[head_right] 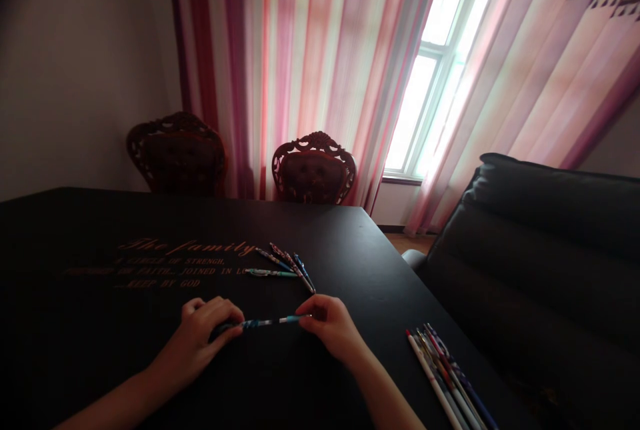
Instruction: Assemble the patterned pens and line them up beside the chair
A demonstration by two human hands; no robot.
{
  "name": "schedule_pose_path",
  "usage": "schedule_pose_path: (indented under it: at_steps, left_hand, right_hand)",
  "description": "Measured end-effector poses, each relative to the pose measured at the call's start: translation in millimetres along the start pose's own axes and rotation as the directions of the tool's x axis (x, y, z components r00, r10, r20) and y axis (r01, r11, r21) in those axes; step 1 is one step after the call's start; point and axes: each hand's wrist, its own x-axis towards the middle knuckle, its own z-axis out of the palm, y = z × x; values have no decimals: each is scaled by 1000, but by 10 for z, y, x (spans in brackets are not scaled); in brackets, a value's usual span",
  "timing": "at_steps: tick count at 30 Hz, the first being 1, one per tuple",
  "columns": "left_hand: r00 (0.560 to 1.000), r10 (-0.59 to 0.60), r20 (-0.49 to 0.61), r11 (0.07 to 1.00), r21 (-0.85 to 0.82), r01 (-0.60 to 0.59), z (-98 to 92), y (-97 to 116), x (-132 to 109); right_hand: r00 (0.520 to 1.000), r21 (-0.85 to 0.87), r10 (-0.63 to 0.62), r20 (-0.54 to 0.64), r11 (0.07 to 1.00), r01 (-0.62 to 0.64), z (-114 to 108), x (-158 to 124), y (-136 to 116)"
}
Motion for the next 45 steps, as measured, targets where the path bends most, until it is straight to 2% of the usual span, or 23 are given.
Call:
schedule_pose_path:
  at_steps: [6,14,19,22,29,31,37,41,45]
  left_hand:
    - [997,74,30,997,-40,-73,2,92,-21]
    - [996,77,45,995,-64,-74,-5,120,-37]
    - [994,99,47,993,-67,-95,9,119,-43]
    - [992,123,43,991,-59,-120,1,140,-53]
    - [984,173,36,984,-48,-171,-62,212,-55]
    - [988,150,23,987,-60,-149,-47,195,-47]
    - [1000,3,-28,992,-128,-6,32,89,-18]
    - [998,-58,-12,981,-188,55,33,82,-26]
    - [997,-78,18,953,-292,80,17,100,-24]
  right_hand:
    - [999,-1,-49,-12,999,49,146,-66,-140]
    - [999,-51,-32,-38,998,30,254,-101,-211]
    - [996,-207,-49,-69,978,34,291,-100,-202]
    - [997,-240,-51,-61,970,35,328,-99,-193]
    - [997,-190,57,-60,979,-68,423,-112,-131]
    - [997,-183,44,-69,982,-56,423,-113,-127]
    - [994,-114,-103,-46,989,97,342,-109,-161]
    - [991,24,-124,-50,992,125,263,-120,-221]
    - [993,72,-118,-29,990,120,203,-126,-264]
